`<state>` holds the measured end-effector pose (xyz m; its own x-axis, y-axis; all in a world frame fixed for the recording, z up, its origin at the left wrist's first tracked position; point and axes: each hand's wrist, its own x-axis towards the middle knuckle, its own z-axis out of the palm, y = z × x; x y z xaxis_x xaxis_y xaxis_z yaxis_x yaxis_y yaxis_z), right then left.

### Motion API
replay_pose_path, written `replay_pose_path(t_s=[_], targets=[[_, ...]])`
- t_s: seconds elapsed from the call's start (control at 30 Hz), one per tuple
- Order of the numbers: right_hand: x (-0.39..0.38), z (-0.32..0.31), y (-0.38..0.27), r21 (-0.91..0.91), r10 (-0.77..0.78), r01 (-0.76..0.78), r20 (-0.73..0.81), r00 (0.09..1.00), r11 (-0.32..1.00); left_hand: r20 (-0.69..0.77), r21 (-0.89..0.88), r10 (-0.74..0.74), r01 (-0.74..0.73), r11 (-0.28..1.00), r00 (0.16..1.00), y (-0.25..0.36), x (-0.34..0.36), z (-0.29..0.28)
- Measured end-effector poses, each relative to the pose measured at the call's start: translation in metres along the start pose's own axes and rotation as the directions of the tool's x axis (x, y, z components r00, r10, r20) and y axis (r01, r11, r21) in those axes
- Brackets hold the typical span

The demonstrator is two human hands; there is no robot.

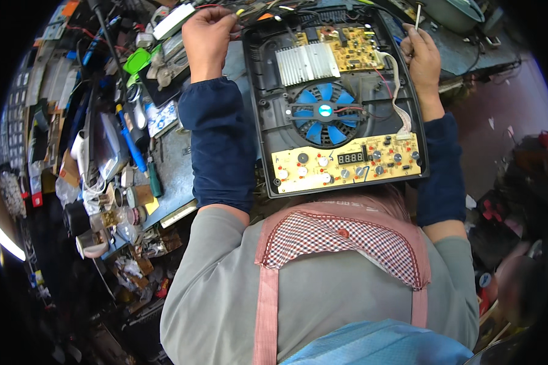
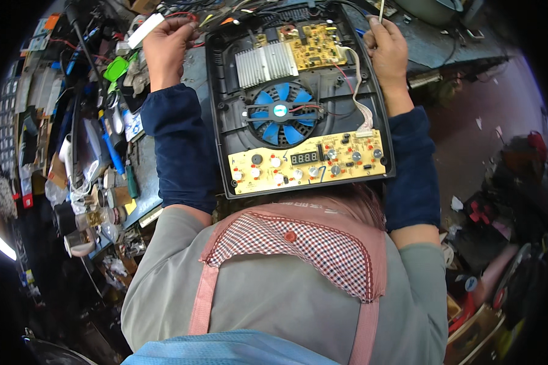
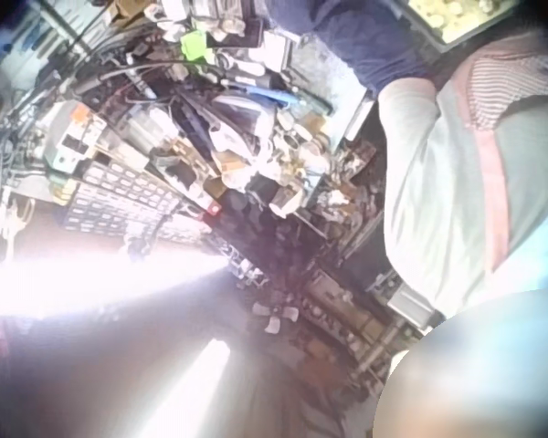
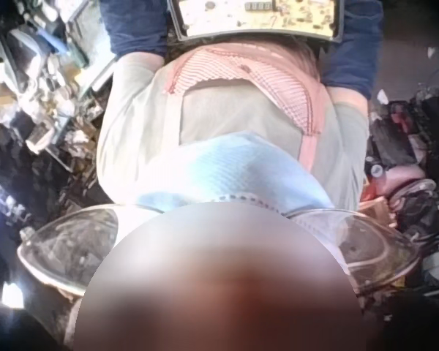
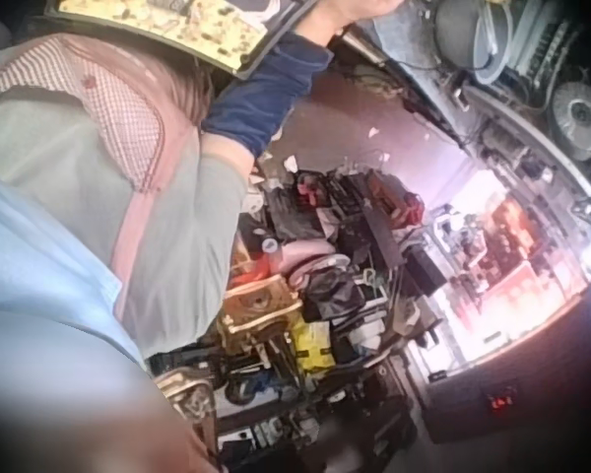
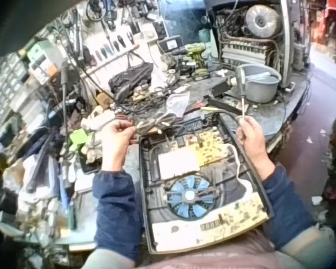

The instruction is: The person works on an open electronic device, using a screwdriver to adjust components and a soldering iron to work on the circuit board. They manipulate wires and small parts while the device remains on the workbench.

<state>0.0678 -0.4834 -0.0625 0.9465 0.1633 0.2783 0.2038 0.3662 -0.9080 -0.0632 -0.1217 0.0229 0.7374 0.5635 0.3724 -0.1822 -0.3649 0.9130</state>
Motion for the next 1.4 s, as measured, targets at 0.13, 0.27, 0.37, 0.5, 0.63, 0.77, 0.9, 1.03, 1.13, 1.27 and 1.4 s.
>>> replay_pose_path(t_s=[0.13,0.27,0.37,0.5,0.63,0.77,0.9,1.03,1.13,1.27,1.4], targets=[[-0.014,0.005,-0.030,0.082,0.075,-0.073,-0.020,0.997,0.994,0.198,0.068,0.247,-0.265,0.962,0.949,0.010,-0.011,0.017],[-0.009,0.018,-0.099,0.085,-0.155,0.162,-0.080,0.985,0.983,0.358,0.075,0.231,-0.274,0.959,0.905,0.010,-0.017,0.033],[0.013,0.051,-0.136,0.138,-0.361,0.340,0.177,0.916,0.930,0.429,-0.080,0.218,-0.204,0.976,0.877,0.022,-0.024,0.038],[0.009,0.126,-0.145,0.130,-0.330,0.304,0.317,0.889,0.944,0.466,-0.115,0.228,-0.197,0.974,0.855,0.030,-0.030,0.031],[0.017,0.153,-0.111,0.103,-0.355,0.350,0.474,0.806,0.931,0.442,-0.169,0.259,-0.204,0.964,0.859,0.028,-0.024,0.021],[0.025,0.164,-0.110,0.055,-0.363,0.385,0.475,0.801,0.921,0.441,-0.195,0.287,-0.221,0.956,0.851,0.021,-0.017,0.015],[0.032,0.169,-0.107,0.110,-0.426,0.429,0.481,0.767,0.897,0.407,-0.209,0.106,-0.021,0.978,0.907,0.037,-0.025,0.020],[0.026,0.173,-0.105,0.095,-0.364,0.371,0.517,0.775,0.924,0.433,-0.183,0.078,0.003,0.983,0.898,0.034,-0.025,0.016],[0.025,0.172,-0.104,0.062,-0.366,0.385,0.484,0.795,0.921,0.437,-0.106,0.081,-0.038,0.994,0.896,0.037,-0.024,0.021],[0.030,0.172,-0.100,0.037,-0.337,0.364,0.478,0.811,0.930,0.467,-0.170,0.063,0.020,0.985,0.882,0.028,-0.023,0.022],[0.025,0.174,-0.101,0.060,-0.295,0.309,0.511,0.807,0.949,0.414,-0.136,0.222,-0.181,0.974,0.883,0.012,-0.021,0.017]])
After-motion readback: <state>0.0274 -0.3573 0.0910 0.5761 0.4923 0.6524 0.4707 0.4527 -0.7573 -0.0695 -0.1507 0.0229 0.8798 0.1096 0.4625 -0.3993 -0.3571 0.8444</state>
